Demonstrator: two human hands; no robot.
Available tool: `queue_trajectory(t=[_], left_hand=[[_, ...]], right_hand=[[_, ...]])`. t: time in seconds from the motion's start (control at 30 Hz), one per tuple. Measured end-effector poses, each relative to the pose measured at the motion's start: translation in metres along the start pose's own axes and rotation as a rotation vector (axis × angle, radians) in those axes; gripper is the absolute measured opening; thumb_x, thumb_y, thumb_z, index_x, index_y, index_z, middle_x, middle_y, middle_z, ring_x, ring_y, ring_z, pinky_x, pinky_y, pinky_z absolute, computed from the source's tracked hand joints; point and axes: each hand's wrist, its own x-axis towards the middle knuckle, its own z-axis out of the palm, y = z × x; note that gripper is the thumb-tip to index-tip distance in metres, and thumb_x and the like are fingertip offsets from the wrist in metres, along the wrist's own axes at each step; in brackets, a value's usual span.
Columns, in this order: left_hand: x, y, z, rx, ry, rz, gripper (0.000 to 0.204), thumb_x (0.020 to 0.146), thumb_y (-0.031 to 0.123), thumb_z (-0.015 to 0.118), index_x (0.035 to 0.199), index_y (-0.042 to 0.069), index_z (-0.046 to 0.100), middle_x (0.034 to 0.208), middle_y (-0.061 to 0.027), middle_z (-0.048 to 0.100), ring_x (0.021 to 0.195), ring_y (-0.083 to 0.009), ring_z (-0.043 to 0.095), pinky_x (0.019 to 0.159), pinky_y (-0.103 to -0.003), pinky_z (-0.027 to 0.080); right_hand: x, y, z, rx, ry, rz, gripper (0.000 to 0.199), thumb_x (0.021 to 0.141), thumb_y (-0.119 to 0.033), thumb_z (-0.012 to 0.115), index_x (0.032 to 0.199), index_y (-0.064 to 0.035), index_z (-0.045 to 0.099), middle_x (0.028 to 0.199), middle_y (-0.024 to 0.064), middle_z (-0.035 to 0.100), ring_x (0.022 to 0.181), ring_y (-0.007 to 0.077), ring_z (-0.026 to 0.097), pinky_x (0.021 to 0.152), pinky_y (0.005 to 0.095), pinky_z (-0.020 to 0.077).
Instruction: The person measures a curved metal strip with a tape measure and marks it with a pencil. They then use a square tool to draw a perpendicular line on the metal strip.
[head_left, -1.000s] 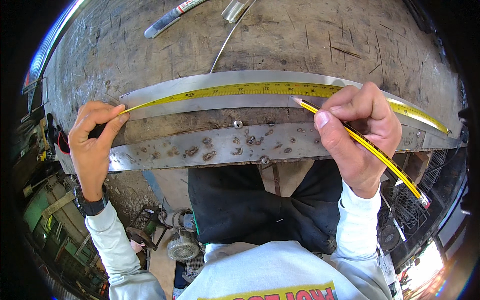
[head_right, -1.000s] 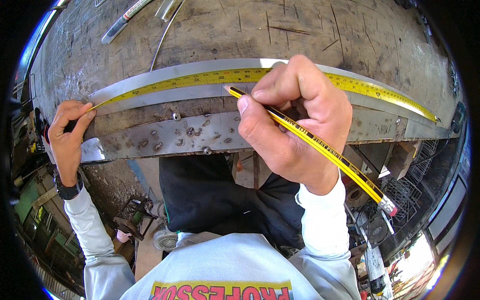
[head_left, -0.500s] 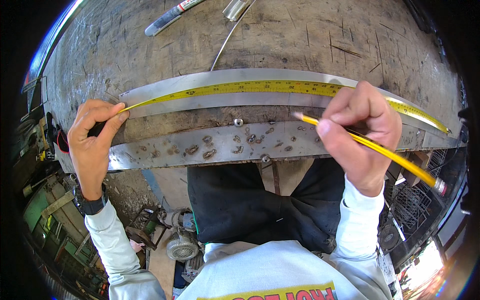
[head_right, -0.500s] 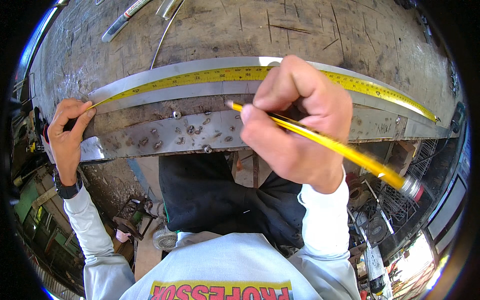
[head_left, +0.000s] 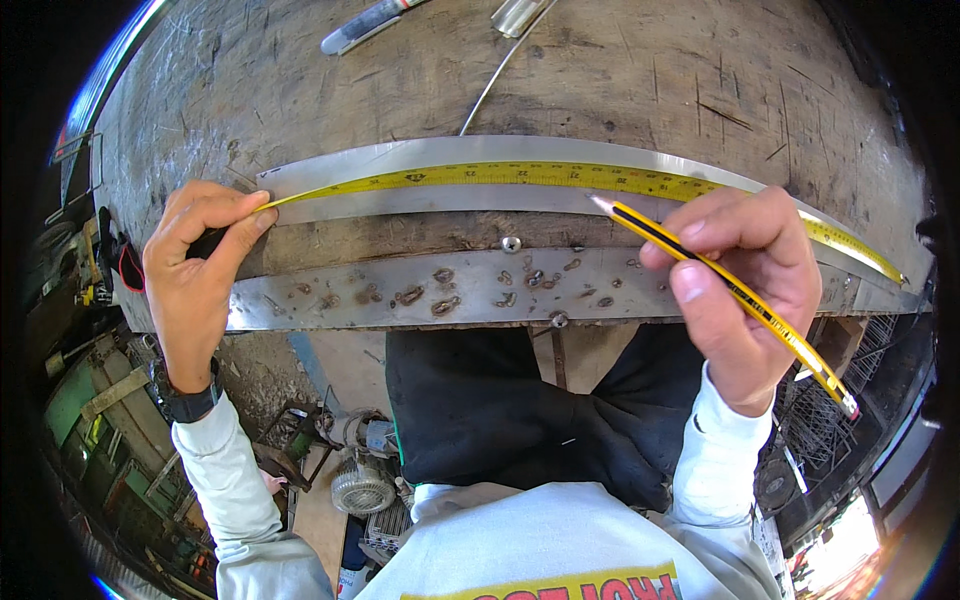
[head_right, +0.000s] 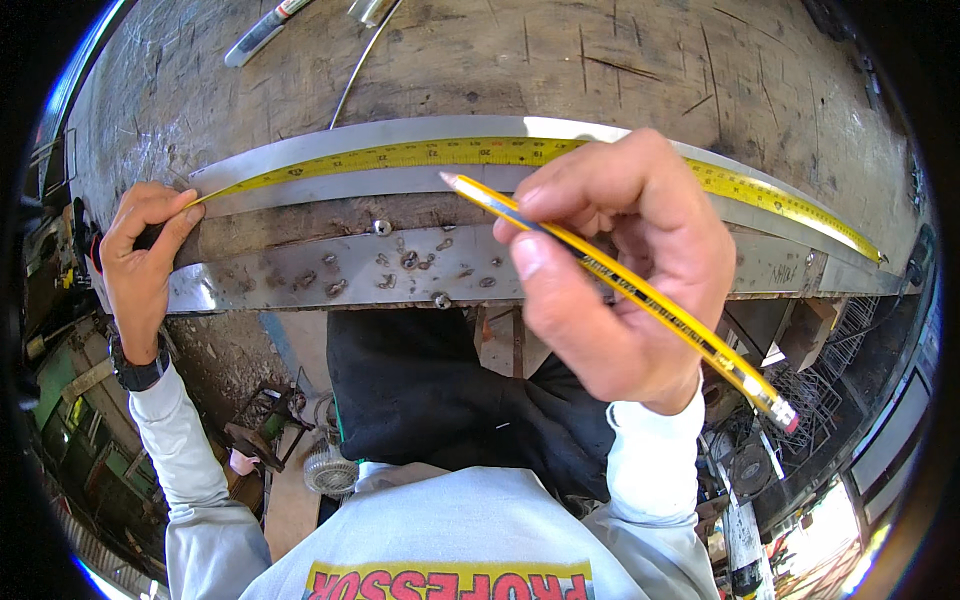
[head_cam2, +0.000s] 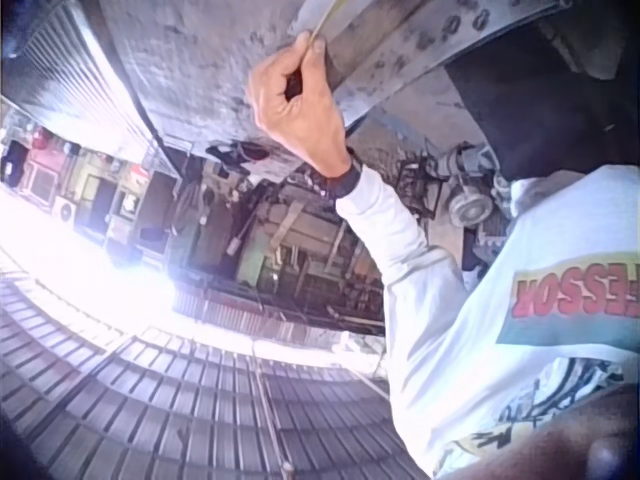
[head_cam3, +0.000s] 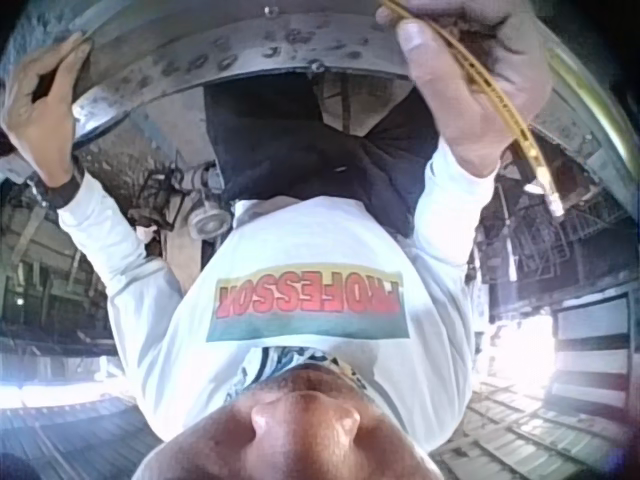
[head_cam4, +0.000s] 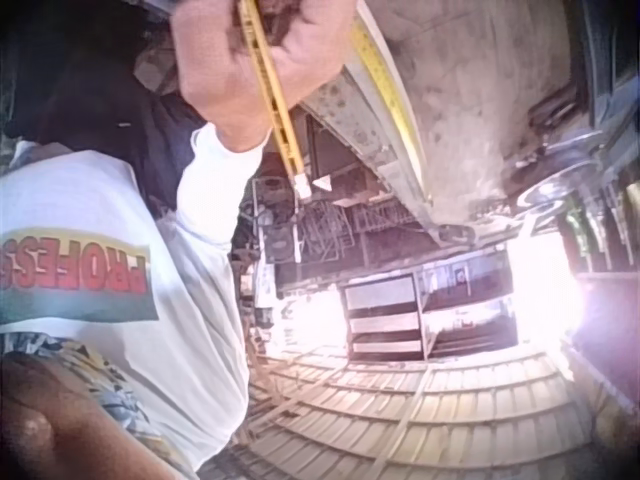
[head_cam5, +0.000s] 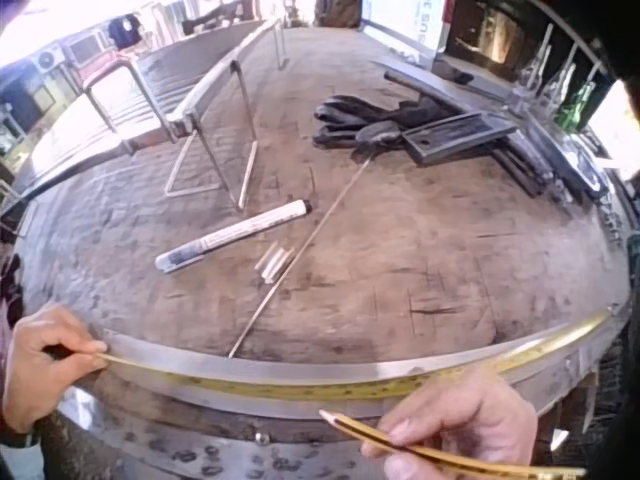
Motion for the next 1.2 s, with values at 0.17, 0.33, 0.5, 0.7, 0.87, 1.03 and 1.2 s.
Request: queue_trajectory(t=[0.17, 0.33, 0.5, 0.7, 0.87, 1.03, 1.2], left_hand=[[-0.002, -0.001, 0.0, -0.007, 0.013, 0.001, 0.016, 0.085, -0.002, 0.083, 0.101, 0.001, 0.081, 0.092, -0.006, 0.072, 0.089, -0.0166, 0.063, 0.082, -0.029, 0.047], [-0.001, -0.001, 0.0, -0.009, 0.016, 0.003, 0.016, 0.085, -0.002, 0.083, 0.1, 0.002, 0.081, 0.092, -0.0059, 0.072, 0.089, -0.0165, 0.063, 0.082, -0.029, 0.047], [-0.001, -0.001, 0.0, 0.01, 0.014, 0.001, 0.016, 0.085, -0.001, 0.083, 0.1, 0.002, 0.081, 0.092, -0.0058, 0.072, 0.09, -0.0165, 0.063, 0.082, -0.03, 0.047], [-0.002, 0.0, 0.0, -0.003, 0.027, -0.013, 0.016, 0.084, -0.002, 0.083, 0.1, 0.002, 0.081, 0.092, -0.0056, 0.072, 0.09, -0.0164, 0.063, 0.082, -0.029, 0.048], [-0.001, 0.0, 0.001, 0.002, 0.021, 0.009, 0.016, 0.085, -0.002, 0.083, 0.1, 0.001, 0.081, 0.092, -0.0057, 0.072, 0.089, -0.0161, 0.063, 0.082, -0.029, 0.047], [-0.002, 0.001, 0.001, 0.012, 0.019, 0.002, 0.015, 0.085, -0.002, 0.083, 0.1, 0.001, 0.08, 0.091, -0.0061, 0.071, 0.088, -0.0162, 0.063, 0.081, -0.029, 0.047], [-0.001, 0.001, 0.001, 0.01, 0.021, 0.023, 0.015, 0.085, -0.002, 0.083, 0.1, 0.001, 0.08, 0.091, -0.006, 0.071, 0.088, -0.0161, 0.063, 0.081, -0.029, 0.047]], right_hand=[[0.0, 0.008, 0.007, -0.19, -0.043, -0.114, 0.019, 0.089, -0.003, 0.071, 0.103, -0.0016, 0.059, 0.091, 0.0143, 0.068, 0.076, 0.014, 0.066, 0.072, 0.0259, 0.0527], [0.0, 0.004, 0.01, -0.097, -0.021, -0.047, 0.018, 0.09, 0.001, 0.069, 0.104, -0.0017, 0.058, 0.097, 0.0163, 0.07, 0.079, 0.0144, 0.067, 0.076, 0.0275, 0.0554], [0.004, 0.008, 0.01, -0.167, -0.02, -0.145, 0.021, 0.09, 0.004, 0.068, 0.106, -0.0018, 0.057, 0.098, 0.0171, 0.07, 0.082, 0.0169, 0.068, 0.082, 0.0305, 0.0572], [0.004, 0.01, 0.01, -0.322, -0.045, -0.184, 0.024, 0.088, 0.006, 0.071, 0.105, -0.0012, 0.056, 0.092, 0.0161, 0.068, 0.08, 0.0177, 0.067, 0.077, 0.0294, 0.0553], [0.002, 0.015, 0.017, -0.327, -0.011, -0.238, 0.02, 0.088, 0.004, 0.072, 0.098, -0.0005, 0.056, 0.09, 0.0168, 0.069, 0.076, 0.0171, 0.067, 0.072, 0.0284, 0.0544], [0.003, 0.015, 0.019, -0.305, 0.007, -0.233, 0.02, 0.088, 0.002, 0.072, 0.095, -0.0005, 0.055, 0.09, 0.0175, 0.069, 0.076, 0.0173, 0.068, 0.072, 0.0285, 0.0549], [0.004, 0.016, 0.019, -0.324, 0.017, -0.265, 0.019, 0.087, 0.003, 0.072, 0.094, -0.0005, 0.055, 0.09, 0.0177, 0.07, 0.076, 0.0174, 0.068, 0.073, 0.0285, 0.0552]])
